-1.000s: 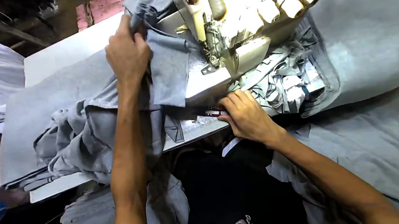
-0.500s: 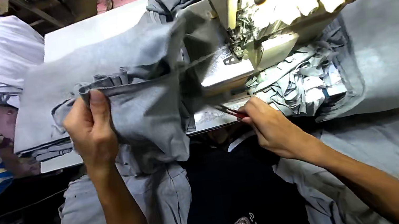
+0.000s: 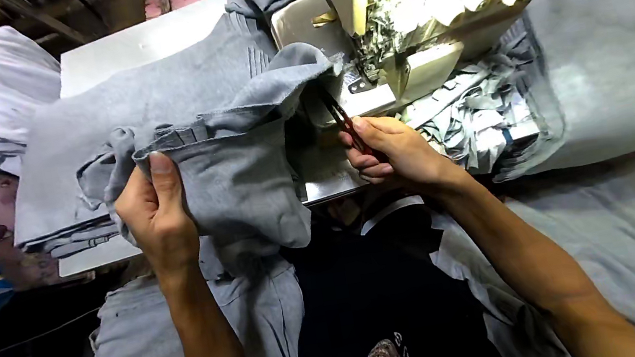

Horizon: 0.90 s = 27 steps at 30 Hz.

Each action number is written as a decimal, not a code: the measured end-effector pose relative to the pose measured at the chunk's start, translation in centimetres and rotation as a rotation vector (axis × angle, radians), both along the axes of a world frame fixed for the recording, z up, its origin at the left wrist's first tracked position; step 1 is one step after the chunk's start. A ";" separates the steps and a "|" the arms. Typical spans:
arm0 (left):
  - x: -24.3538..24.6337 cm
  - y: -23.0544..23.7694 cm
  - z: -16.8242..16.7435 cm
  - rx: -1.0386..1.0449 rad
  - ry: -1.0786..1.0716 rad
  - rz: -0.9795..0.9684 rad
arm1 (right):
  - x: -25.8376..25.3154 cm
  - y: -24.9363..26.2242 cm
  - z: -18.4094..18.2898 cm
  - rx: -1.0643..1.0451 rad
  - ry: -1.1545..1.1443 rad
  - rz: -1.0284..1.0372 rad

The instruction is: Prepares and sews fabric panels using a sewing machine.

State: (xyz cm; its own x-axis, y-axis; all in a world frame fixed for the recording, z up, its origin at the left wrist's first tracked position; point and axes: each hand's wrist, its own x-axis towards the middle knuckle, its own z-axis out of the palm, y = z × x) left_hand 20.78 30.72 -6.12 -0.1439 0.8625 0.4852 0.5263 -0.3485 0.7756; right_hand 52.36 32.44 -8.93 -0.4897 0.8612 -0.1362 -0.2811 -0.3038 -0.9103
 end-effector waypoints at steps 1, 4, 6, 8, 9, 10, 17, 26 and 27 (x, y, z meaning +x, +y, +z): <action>-0.2 0.1 -0.1 -0.003 -0.014 0.004 | 0.1 -0.2 -0.2 -0.001 -0.001 0.000; -0.9 0.3 -0.2 -0.010 -0.066 -0.005 | 0.4 -0.4 -0.7 -0.015 0.014 -0.002; -1.0 0.3 -0.3 -0.022 -0.085 -0.001 | 0.3 -0.3 -0.9 -0.018 0.033 0.003; -1.1 0.3 -0.4 -0.027 -0.083 -0.005 | 0.4 -0.2 -1.1 0.001 0.018 0.037; -1.0 0.3 -0.3 -0.026 -0.092 -0.020 | 0.5 -0.1 -1.2 0.036 -0.036 0.063; -0.8 0.3 -0.2 -0.035 -0.119 -0.044 | 0.9 -0.2 -1.3 0.115 -0.146 0.086; 5.8 -0.7 0.8 -0.171 -0.499 -0.443 | 1.0 -3.6 -4.2 0.709 -1.348 -0.096; 15.4 4.2 1.2 -0.295 -0.805 -0.555 | 1.2 -5.9 -1.1 0.762 -0.943 -0.217; 15.7 4.0 1.2 -0.293 -0.721 -0.550 | 1.1 -6.2 -0.5 0.683 -0.718 -0.176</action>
